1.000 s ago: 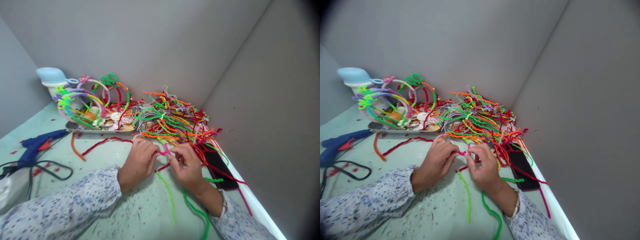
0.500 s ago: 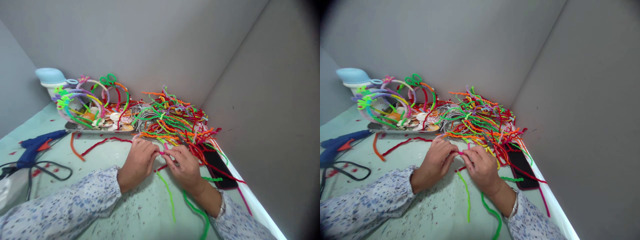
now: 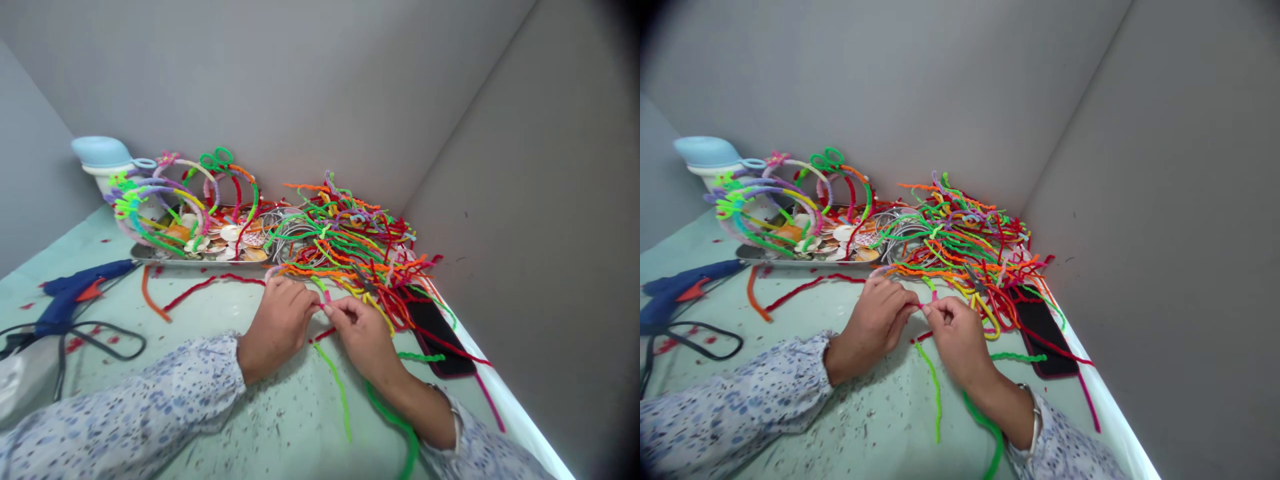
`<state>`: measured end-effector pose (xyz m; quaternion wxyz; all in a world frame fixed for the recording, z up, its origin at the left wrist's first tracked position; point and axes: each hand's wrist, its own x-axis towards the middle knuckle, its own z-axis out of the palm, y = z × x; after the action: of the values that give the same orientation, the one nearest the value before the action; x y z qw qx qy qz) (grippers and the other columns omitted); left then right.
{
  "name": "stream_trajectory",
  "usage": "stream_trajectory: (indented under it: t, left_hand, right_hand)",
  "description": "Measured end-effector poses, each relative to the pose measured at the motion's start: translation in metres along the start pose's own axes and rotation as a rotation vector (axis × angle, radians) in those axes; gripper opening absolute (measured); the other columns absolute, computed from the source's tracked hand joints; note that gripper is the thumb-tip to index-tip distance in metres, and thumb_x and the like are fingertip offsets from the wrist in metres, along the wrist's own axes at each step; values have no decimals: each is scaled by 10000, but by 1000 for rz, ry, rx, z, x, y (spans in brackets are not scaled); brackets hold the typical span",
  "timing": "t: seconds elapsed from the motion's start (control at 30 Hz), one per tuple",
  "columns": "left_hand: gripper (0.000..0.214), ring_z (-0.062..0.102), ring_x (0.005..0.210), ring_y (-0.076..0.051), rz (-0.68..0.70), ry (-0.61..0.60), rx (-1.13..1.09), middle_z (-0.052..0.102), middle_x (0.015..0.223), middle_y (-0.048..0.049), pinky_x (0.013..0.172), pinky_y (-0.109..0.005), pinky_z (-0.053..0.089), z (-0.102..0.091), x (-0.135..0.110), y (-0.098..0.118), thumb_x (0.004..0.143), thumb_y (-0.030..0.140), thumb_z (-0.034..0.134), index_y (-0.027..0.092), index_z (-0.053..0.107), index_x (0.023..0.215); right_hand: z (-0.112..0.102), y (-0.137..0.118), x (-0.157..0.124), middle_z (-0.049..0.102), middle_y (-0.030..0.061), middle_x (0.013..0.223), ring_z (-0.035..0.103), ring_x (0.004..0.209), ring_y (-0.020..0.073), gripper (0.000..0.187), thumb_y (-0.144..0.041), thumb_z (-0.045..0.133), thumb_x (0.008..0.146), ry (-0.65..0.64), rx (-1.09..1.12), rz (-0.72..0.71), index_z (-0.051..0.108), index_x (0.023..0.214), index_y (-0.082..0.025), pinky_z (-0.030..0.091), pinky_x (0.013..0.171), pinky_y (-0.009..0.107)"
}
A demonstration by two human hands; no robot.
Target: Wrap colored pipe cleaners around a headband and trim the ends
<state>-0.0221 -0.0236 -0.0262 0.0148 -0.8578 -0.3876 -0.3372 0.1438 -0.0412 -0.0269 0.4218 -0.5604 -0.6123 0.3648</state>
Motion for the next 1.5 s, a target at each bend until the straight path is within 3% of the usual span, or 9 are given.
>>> stream_trajectory:
  t: [0.13, 0.37, 0.53, 0.63, 0.83, 0.97, 1.17, 1.37, 1.5]
  left_hand:
    - [170, 468, 743, -189, 33, -27, 54, 593, 779, -44, 811, -390, 349, 3, -2, 0, 924, 149, 418, 158, 577, 864]
    - [181, 445, 726, -193, 98, -18, 116, 571, 738, -41, 760, -369, 350, 4, -2, 2, 925, 150, 424, 154, 574, 824]
    - [193, 450, 728, -199, 108, -9, 139, 580, 740, -48, 738, -369, 343, 3, -1, 2, 935, 174, 423, 151, 579, 825]
    - [169, 468, 735, -193, 87, 15, 91, 595, 752, -42, 755, -369, 342, 1, -1, 2, 935, 170, 429, 156, 578, 856]
    - [114, 496, 773, -181, -51, 76, -38, 604, 797, -33, 810, -372, 342, -7, 1, 2, 928, 170, 458, 173, 570, 906]
    - [108, 496, 785, -186, -100, 56, -79, 602, 810, -32, 809, -373, 339, -10, 2, 3, 925, 179, 469, 187, 577, 920]
    - [113, 495, 783, -185, -91, 64, -103, 598, 797, -31, 798, -369, 338, -10, 3, 3, 924, 175, 462, 188, 574, 935]
    - [130, 480, 755, -176, -35, 45, -95, 606, 784, -30, 787, -365, 334, -9, 3, 3, 925, 151, 442, 181, 568, 933]
    - [139, 468, 742, -173, -18, 19, -97, 609, 786, -28, 781, -361, 331, -9, 2, 4, 917, 134, 442, 181, 573, 919]
  right_hand:
    - [-4, -3, 4, 398, -76, 451, 301, 424, 87, 265, -377, 594, 794, -160, 235, 247, 565, 620, -178, 226, 432, 237]
    - [-6, 6, 9, 339, -82, 406, 248, 388, 72, 298, -252, 596, 711, -345, 624, 389, 419, 475, -206, 172, 419, 258]
    - [-6, 6, 11, 342, -89, 422, 219, 376, 53, 272, -248, 636, 706, -365, 740, 535, 468, 499, -193, 160, 399, 240]
    - [-13, 1, 12, 425, -67, 474, 303, 390, 51, 234, -307, 679, 724, -384, 718, 527, 562, 575, -169, 188, 395, 219]
    - [-32, -11, 20, 584, -2, 698, 408, 429, 54, 348, -474, 558, 838, -238, 458, 305, 685, 806, -152, 248, 399, 210]
    - [-31, -14, 16, 640, 40, 860, 562, 668, 131, 200, -330, 593, 852, -141, 39, -87, 695, 940, -182, 434, 593, 246]
    - [-25, -2, 12, 630, 72, 939, 612, 848, 176, 175, -212, 552, 902, -14, -441, -659, 675, 1026, -203, 492, 722, 284]
    - [-29, 2, 17, 663, 69, 876, 631, 794, 176, 177, -261, 515, 935, -59, -611, -723, 683, 964, -214, 486, 699, 284]
    - [-31, 2, 18, 655, 79, 856, 616, 801, 190, 172, -252, 523, 923, -138, -546, -688, 686, 927, -196, 472, 702, 298]
